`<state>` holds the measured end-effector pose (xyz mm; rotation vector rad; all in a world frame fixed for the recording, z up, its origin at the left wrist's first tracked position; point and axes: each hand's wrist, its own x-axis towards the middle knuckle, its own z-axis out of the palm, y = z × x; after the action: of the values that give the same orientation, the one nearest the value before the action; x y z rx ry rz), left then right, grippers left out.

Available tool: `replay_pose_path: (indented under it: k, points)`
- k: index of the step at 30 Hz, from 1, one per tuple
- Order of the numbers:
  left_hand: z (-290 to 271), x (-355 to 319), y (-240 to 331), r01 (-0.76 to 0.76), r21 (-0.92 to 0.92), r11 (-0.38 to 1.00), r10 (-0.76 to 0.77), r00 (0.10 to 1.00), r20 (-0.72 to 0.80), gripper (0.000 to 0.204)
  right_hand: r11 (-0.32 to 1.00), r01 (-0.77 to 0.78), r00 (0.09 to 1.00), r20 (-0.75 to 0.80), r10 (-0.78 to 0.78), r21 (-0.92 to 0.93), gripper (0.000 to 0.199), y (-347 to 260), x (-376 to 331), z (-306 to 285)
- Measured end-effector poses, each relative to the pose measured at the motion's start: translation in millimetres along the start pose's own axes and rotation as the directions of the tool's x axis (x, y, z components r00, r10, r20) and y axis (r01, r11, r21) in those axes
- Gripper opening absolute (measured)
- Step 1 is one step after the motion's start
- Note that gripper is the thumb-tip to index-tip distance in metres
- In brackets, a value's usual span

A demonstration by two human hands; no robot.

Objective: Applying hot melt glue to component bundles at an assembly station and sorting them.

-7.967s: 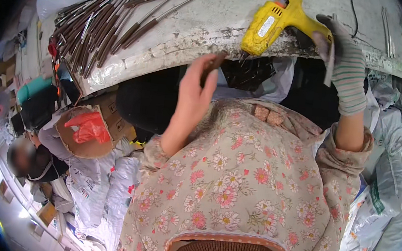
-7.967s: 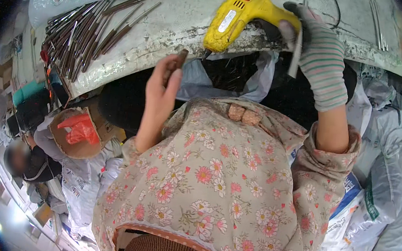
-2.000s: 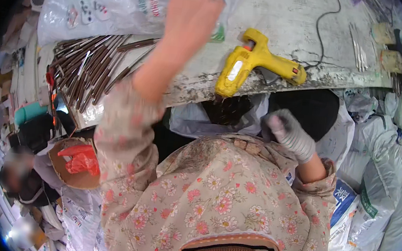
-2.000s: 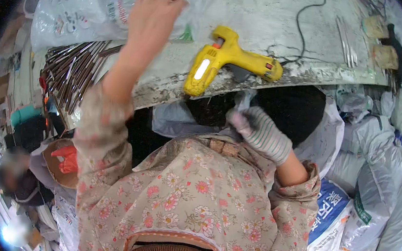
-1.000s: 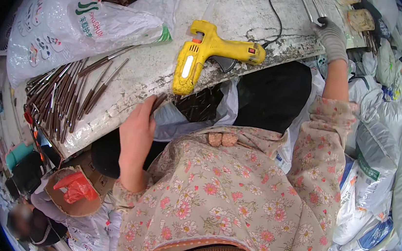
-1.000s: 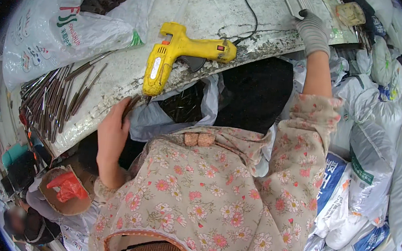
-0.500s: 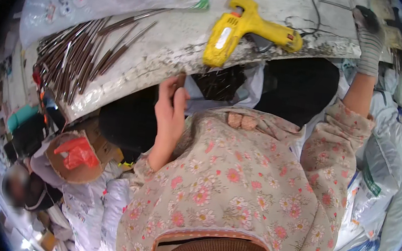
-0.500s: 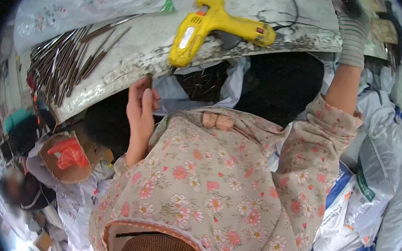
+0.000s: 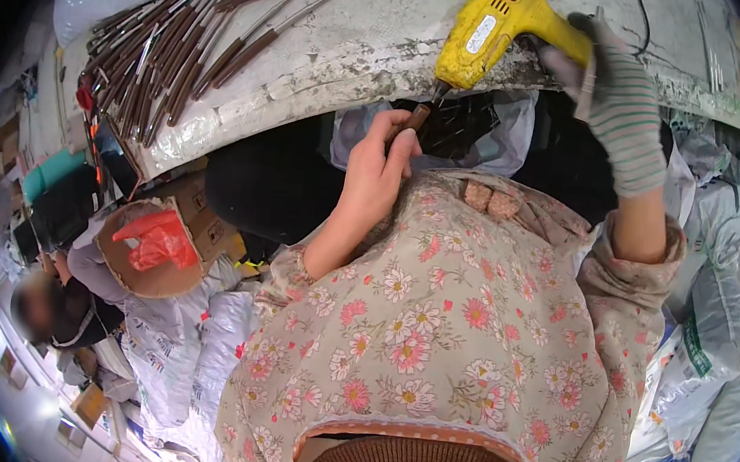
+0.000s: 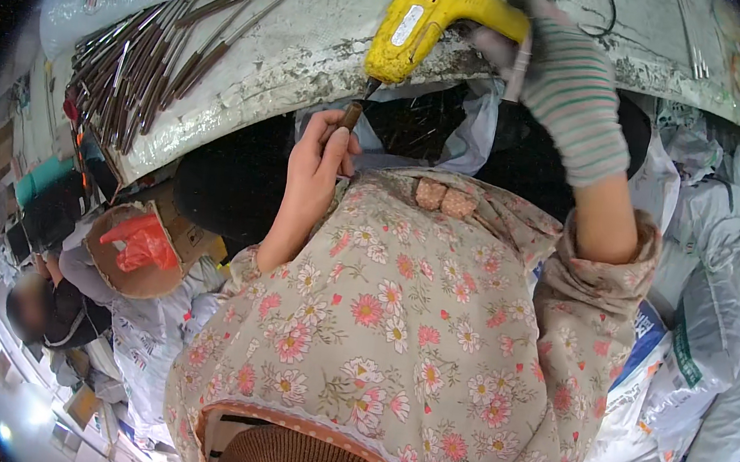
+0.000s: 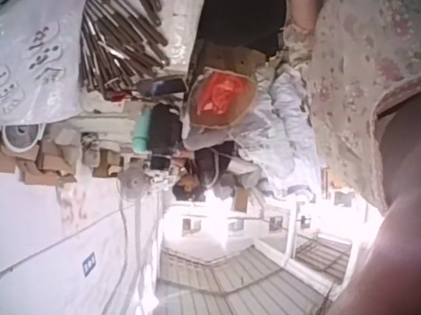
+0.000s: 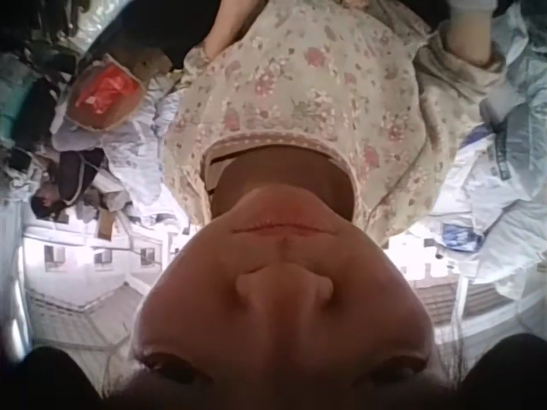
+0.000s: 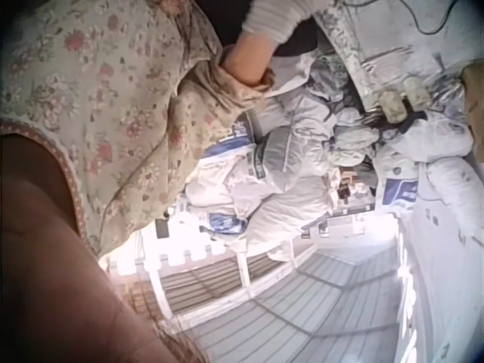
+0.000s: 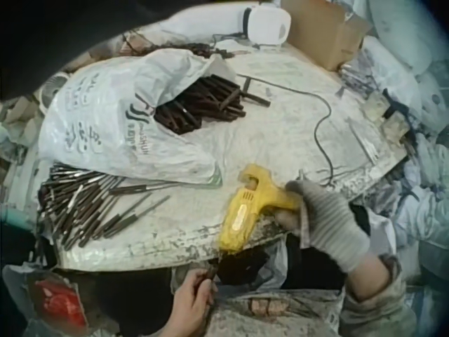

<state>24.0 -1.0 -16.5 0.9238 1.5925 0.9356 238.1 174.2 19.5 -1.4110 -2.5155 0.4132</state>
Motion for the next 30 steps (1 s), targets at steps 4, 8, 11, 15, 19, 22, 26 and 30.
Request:
replay_pose_path:
  k: [4,8,11,15,19,22,26,30]
  points:
    - [4,4,5,0.068,-0.066,0.996,-0.062,0.994,0.088,0.021,0.959,-0.075,0.997,-0.007,0.076,-0.272,0.062,-18,3,7]
    - [7,9,9,0.094,-0.152,0.984,-0.074,0.988,0.135,0.023,0.952,-0.114,0.987,0.077,0.141,-0.284,0.067,-4,4,10]
    - [10,15,11,0.101,-0.215,0.971,-0.071,0.987,0.143,0.023,0.969,-0.122,0.983,0.112,0.148,-0.213,0.066,-5,5,4]
    - [12,16,10,0.061,-0.171,0.983,-0.04,0.991,0.125,0.023,0.984,-0.072,0.992,0.093,0.088,-0.165,0.063,3,4,5]
    - [11,10,11,0.034,-0.204,0.978,-0.015,0.995,0.095,0.02,0.994,0.02,0.999,0.031,-0.017,-0.11,0.062,18,4,11]
    - [9,7,10,0.032,-0.194,0.981,-0.014,0.996,0.094,0.021,0.999,0.035,0.999,0.026,-0.035,0.02,0.061,16,4,10]
    - [3,-1,11,-0.03,-0.143,0.989,0.041,0.997,0.07,0.021,0.998,-0.063,0.997,0.032,0.064,-0.023,0.059,1,2,7]
    - [3,2,14,-0.151,-0.268,0.951,0.17,0.984,0.048,0.021,0.772,0.059,0.986,-0.155,0.053,0.633,0.053,-27,-20,14]
